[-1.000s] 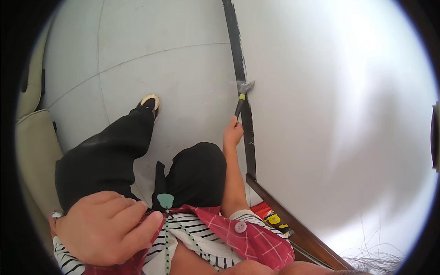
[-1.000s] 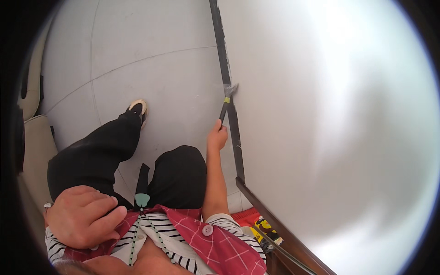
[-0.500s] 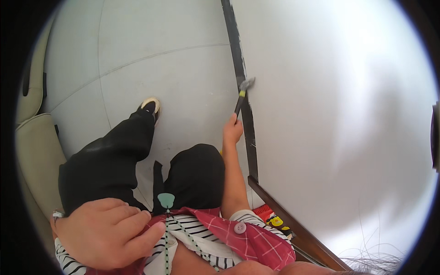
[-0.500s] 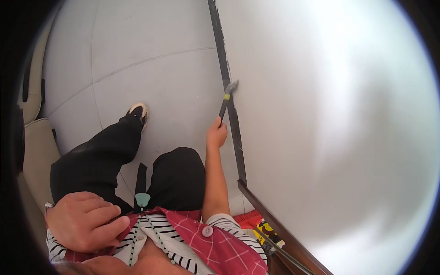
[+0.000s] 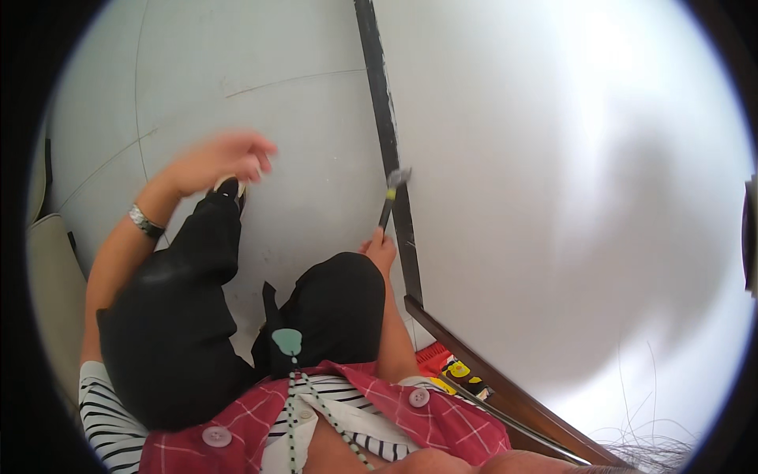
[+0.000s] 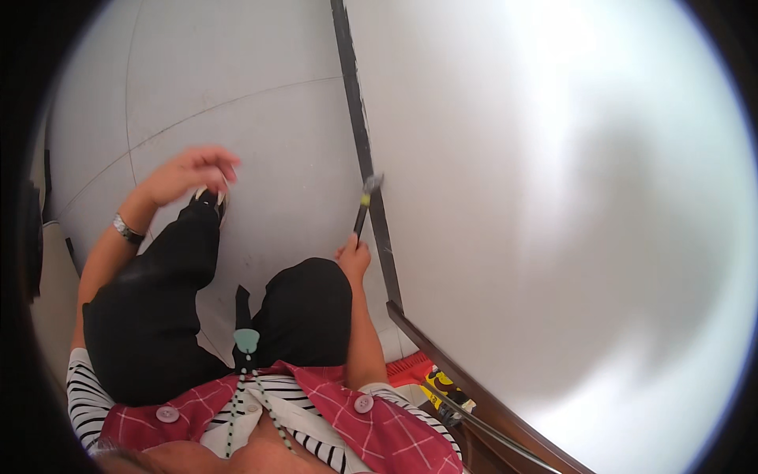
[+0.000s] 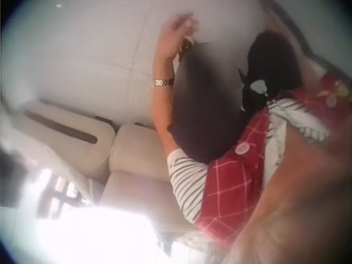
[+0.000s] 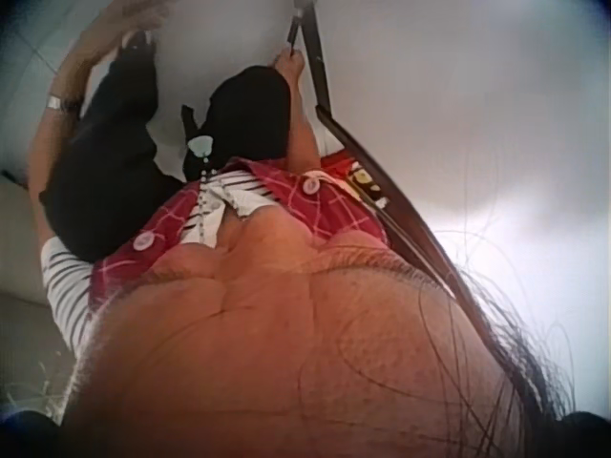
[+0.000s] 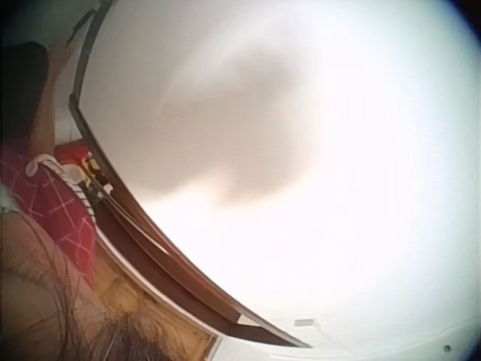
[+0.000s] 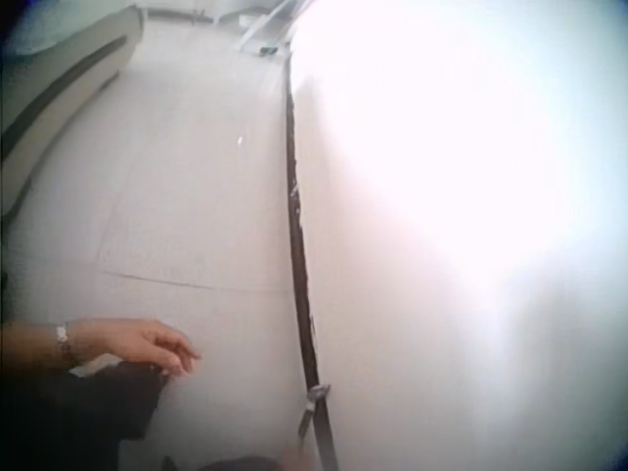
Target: The person kneels and uses a hammer to pry and remove a dark baseboard from the wall. They repeatedly tap and lever the baseboard along its length to detach it from the wall.
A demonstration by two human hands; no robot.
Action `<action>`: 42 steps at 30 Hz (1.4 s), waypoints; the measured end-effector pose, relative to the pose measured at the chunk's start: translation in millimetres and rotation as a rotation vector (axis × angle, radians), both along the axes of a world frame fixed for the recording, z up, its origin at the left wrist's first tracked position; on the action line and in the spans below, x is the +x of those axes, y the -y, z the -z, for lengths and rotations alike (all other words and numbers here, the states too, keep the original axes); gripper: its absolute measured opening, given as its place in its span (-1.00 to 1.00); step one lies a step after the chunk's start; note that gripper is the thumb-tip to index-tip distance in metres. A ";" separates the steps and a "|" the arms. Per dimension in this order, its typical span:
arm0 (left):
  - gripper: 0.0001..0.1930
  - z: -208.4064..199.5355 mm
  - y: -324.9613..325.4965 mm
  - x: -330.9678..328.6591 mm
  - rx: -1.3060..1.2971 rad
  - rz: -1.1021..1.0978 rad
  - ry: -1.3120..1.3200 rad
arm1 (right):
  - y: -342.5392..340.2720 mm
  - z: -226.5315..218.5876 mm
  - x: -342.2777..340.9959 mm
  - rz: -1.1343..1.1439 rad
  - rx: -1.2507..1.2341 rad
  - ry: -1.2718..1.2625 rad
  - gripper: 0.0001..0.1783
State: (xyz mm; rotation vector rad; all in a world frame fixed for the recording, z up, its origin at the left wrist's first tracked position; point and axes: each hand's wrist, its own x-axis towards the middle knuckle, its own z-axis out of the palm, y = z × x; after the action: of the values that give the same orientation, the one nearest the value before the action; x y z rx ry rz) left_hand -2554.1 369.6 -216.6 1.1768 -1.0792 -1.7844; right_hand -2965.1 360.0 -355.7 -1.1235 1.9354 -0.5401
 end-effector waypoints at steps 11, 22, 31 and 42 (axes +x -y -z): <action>-0.61 89.1 -59.2 -4.0 0.011 0.524 0.368 | -36.9 19.1 -26.0 -0.001 -0.107 -0.333 -0.43; -0.66 75.6 -78.4 3.2 0.110 0.374 0.293 | -23.5 -10.1 14.2 0.094 -0.134 -0.274 -0.53; -0.70 78.5 -62.1 -8.8 0.126 0.352 0.279 | 13.2 -3.7 14.4 0.149 -0.156 -0.057 -0.52; -0.72 85.1 -66.5 -7.5 0.182 0.309 0.249 | 6.0 -5.8 5.3 0.172 -0.085 -0.023 -0.52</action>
State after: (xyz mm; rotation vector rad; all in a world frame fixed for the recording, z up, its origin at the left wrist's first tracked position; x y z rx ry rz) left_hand -2561.7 436.0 -301.7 1.4334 -1.3230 -2.0459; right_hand -2959.8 354.0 -349.9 -1.0247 2.0573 -0.7103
